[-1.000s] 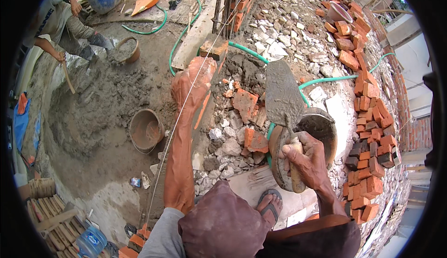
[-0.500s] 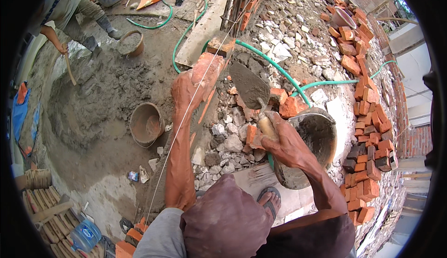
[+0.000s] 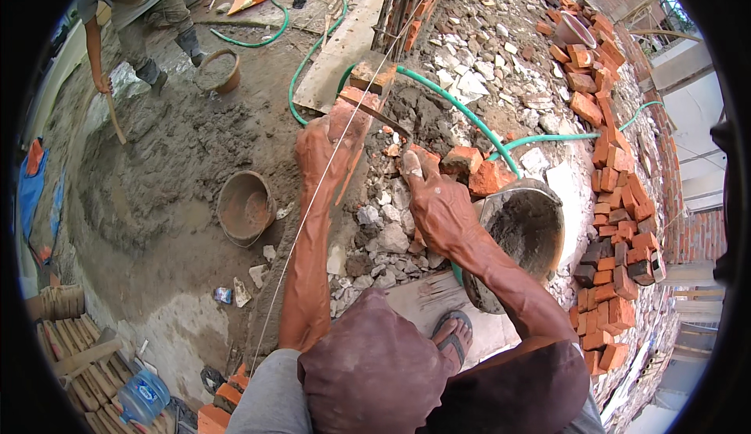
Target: The person scoops mortar from a bucket with a trowel, spreads it along a brick line, and places bricks one by one, tapping them into alignment. Another worker mixes mortar nearby while the camera wearer continues laying bricks along the string line.
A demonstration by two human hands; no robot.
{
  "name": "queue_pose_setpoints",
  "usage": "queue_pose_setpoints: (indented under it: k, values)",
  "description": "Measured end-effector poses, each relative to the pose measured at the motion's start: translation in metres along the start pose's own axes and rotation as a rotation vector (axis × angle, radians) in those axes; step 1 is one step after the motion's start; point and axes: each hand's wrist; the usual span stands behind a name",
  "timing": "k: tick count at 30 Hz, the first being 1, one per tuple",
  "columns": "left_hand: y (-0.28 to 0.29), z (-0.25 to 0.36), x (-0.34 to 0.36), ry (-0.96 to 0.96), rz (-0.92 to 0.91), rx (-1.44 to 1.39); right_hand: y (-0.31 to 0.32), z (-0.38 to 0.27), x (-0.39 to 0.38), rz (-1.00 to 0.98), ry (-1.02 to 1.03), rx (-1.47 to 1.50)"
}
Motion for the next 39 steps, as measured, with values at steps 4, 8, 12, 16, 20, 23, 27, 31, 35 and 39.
queue_pose_setpoints:
  k: [4, 8, 12, 16, 20, 23, 27, 31, 35, 39]
  values:
    - [-0.001, 0.004, 0.000, -0.049, 0.048, -0.005, -0.002, -0.005, 0.000, 0.077, 0.029, -0.102]
    - [0.012, 0.006, -0.002, -0.025, 0.063, 0.054, 0.017, -0.001, -0.011, 0.072, -0.032, 0.087]
    - [0.020, 0.001, -0.008, 0.088, 0.031, 0.078, 0.059, 0.020, -0.070, 0.162, -0.219, 0.272]
    - [0.007, -0.006, -0.001, 0.075, -0.064, 0.101, 0.082, 0.052, -0.167, 0.486, -0.382, 0.496]
    - [0.001, -0.021, 0.010, -0.003, -0.102, 0.213, 0.073, 0.086, -0.280, 0.588, -0.904, 0.306]
    - [0.004, -0.040, 0.015, 0.010, -0.157, 0.192, 0.055, 0.121, -0.375, 0.827, -1.176, 0.100]
    - [0.003, -0.062, 0.016, -0.075, -0.096, 0.244, 0.055, 0.173, -0.509, 0.638, -1.657, -0.388]
    - [0.009, -0.068, 0.013, -0.056, -0.008, 0.341, 0.049, 0.209, -0.592, 0.427, -2.037, -0.339]
    - [0.018, -0.048, 0.009, -0.064, 0.108, 0.359, 0.009, 0.248, -0.608, 0.257, -2.048, -0.190]
    - [0.022, -0.003, -0.017, -0.183, 0.205, 0.129, -0.012, 0.271, -0.611, 0.240, -1.997, -0.158]
Point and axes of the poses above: each hand's wrist, its own x-axis towards the middle knuckle, its own y-axis out of the back of the hand, z = x × y, and after that the axes turned 3 degrees about -x, right-handed
